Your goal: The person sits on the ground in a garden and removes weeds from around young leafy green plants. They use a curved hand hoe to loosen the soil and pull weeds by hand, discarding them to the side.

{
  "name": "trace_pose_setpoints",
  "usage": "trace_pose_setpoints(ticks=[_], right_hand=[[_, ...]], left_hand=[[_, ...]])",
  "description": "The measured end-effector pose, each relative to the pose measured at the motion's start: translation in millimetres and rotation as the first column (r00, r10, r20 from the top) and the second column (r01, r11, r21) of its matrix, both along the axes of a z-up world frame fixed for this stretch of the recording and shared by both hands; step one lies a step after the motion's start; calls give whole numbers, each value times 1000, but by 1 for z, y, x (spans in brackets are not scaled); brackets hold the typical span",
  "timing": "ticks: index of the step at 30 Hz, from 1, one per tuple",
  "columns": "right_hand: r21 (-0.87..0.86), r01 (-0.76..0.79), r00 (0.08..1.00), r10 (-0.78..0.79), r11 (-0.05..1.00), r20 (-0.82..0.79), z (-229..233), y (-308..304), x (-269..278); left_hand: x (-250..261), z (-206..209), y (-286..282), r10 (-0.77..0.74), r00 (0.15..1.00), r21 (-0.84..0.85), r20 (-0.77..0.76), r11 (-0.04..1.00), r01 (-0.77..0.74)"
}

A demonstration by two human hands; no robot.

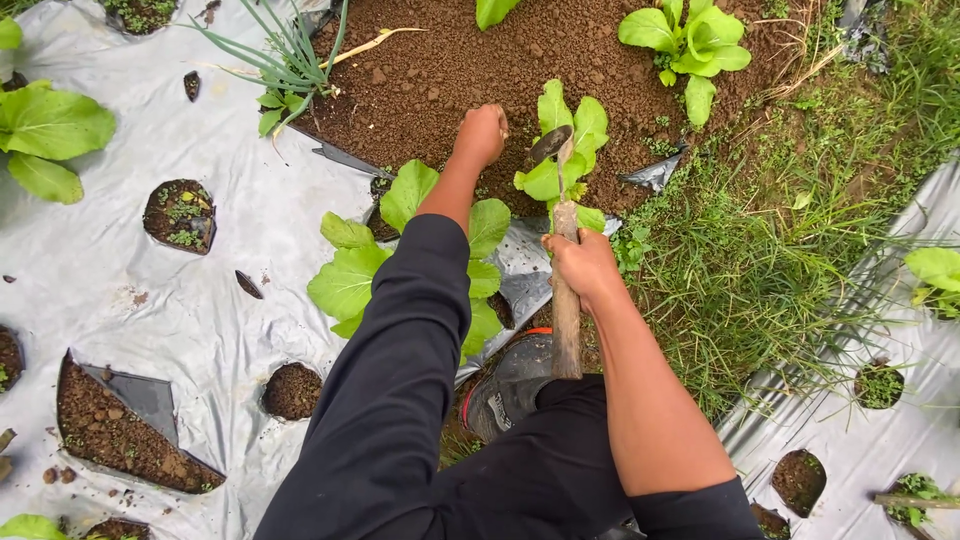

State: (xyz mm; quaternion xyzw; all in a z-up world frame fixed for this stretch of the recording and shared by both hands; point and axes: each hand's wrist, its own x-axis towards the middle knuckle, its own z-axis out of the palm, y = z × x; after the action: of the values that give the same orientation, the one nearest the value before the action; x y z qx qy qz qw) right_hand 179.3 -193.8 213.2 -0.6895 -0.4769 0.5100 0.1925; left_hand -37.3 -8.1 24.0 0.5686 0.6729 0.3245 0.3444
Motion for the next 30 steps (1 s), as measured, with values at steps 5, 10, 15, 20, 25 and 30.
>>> trace_pose_setpoints(ticks=[5, 10, 15, 20, 25, 30], right_hand=[[-134, -63, 995, 53, 989, -79, 21, 6, -2], [-120, -3, 925, -43, 993, -379, 19, 10, 5], [-33, 259, 677, -206, 965, -706, 69, -3, 18], [91, 298, 509, -77, 950, -857, 113, -30, 95], [206, 347, 563, -28, 915, -826, 144, -100, 198], [500, 449, 799, -81, 741, -597, 151, -198, 256]], left_hand=[[-12, 81, -10, 165, 986, -17, 17, 986, -165], [-31, 155, -44, 336, 933, 213, 127, 910, -356], [-15, 229, -84, 260, 952, 125, 159, 952, -281], [43, 282, -133, 4, 988, 214, 157, 976, -37], [136, 300, -189, -436, 898, 666, 60, 688, 290], [246, 300, -250, -766, 587, 690, -262, 277, 669]])
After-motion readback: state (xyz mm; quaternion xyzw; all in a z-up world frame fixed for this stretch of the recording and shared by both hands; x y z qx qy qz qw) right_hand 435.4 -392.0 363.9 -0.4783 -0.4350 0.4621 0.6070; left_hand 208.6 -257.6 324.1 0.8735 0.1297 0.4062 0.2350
